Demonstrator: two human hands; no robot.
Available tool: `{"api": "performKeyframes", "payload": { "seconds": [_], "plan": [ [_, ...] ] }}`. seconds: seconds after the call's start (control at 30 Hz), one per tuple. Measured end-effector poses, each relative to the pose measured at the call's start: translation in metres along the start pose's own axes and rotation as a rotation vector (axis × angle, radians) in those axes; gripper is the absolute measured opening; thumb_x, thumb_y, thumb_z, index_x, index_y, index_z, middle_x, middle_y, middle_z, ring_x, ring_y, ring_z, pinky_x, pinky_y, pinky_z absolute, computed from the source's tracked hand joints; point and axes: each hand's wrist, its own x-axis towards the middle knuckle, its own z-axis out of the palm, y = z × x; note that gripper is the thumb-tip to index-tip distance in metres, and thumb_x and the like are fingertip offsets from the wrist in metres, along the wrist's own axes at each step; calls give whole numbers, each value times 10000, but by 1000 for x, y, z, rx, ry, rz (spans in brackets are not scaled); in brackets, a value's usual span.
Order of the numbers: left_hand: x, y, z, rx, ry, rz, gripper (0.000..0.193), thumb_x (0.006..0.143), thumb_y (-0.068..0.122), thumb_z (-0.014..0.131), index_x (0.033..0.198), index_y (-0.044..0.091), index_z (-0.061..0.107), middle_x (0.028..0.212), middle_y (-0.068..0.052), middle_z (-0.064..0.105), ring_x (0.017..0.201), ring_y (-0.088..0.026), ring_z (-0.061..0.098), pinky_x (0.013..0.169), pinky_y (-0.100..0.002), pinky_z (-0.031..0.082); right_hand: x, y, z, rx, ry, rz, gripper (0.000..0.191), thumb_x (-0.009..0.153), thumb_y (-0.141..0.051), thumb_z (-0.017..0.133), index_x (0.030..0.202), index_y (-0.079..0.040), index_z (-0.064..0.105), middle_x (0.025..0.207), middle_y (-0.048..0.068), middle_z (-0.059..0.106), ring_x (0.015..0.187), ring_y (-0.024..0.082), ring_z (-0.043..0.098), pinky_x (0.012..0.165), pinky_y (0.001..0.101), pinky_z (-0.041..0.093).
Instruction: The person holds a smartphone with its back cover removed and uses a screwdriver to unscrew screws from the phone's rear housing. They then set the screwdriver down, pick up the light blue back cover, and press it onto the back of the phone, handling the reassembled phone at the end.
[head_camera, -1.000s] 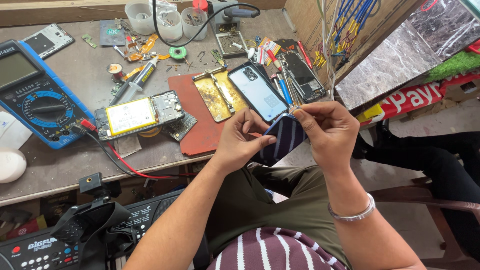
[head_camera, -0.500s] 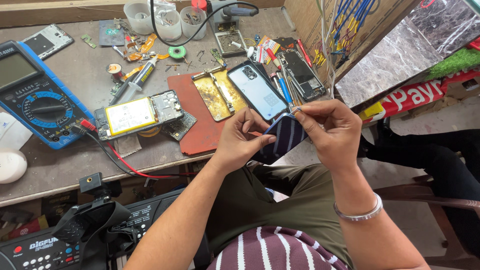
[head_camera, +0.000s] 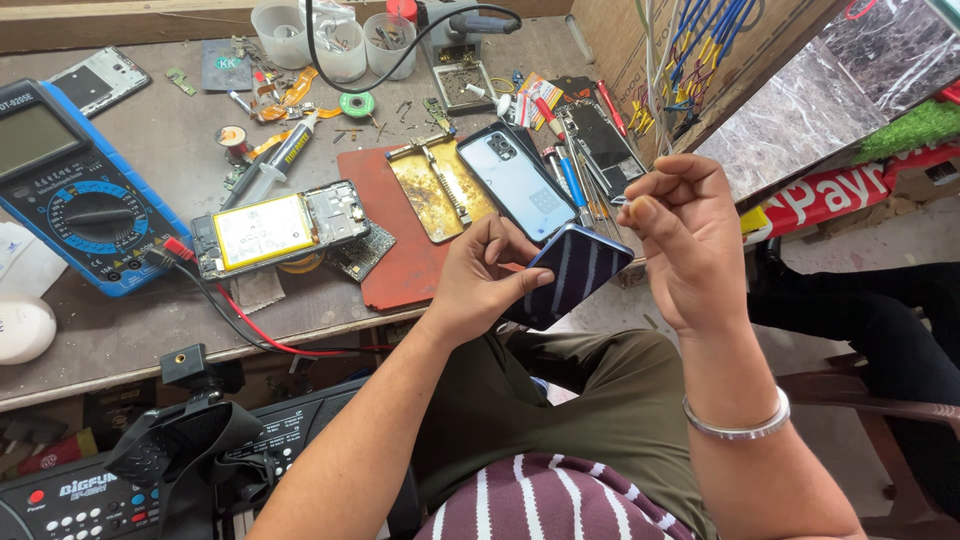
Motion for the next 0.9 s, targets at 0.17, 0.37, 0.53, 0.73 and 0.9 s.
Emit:
{"api": "performKeyframes", "payload": {
  "seconds": [0.17, 0.37, 0.53, 0.73, 0.9],
  "plan": [
    [0, 1, 0, -35, 0, -8, 498, 863, -31, 811, 876, 128, 339, 1026, -76, 647, 1000, -114, 679, 821, -249, 634, 0, 0, 1, -196, 15, -30, 488, 954, 78, 743, 1342, -71, 487, 1198, 156, 688, 1013, 126, 656, 941, 254, 561],
    [0, 2, 1, -37, -3, -9, 491, 866, -26, 814, 877, 126, 348, 1023, -84, 655, 994, -114, 683, 810, -247, 631, 1, -3, 1, -453, -2, -40, 250, 936, 89, 783, 1111, 23, 617, 1101, 180, 750, 959, 134, 720, 873, 240, 605],
    [0, 3, 1, -21, -5, -10, 491, 866, -20, 816, 878, 126, 347, 1025, -80, 648, 998, -111, 679, 811, -247, 632, 0, -4, 3, -470, -7, -12, 172, 917, 103, 754, 1071, 48, 699, 1091, 176, 756, 980, 144, 740, 902, 249, 621],
    [-1, 1, 1, -10, -13, -5, 489, 870, -20, 812, 872, 127, 346, 1031, -74, 640, 1001, -102, 666, 816, -249, 634, 3, -12, 5, -609, -118, -17, 178, 919, 111, 754, 1087, 52, 748, 1104, 122, 736, 1009, 141, 714, 904, 240, 598],
    [0, 0, 0, 21, 7, 12, 494, 873, -35, 814, 878, 127, 347, 1023, -73, 653, 955, -79, 638, 820, -233, 615, 5, -10, 10, -632, -147, -37, 202, 924, 90, 762, 1119, 45, 744, 1094, 97, 727, 1002, 122, 694, 885, 218, 571]
  ]
}}
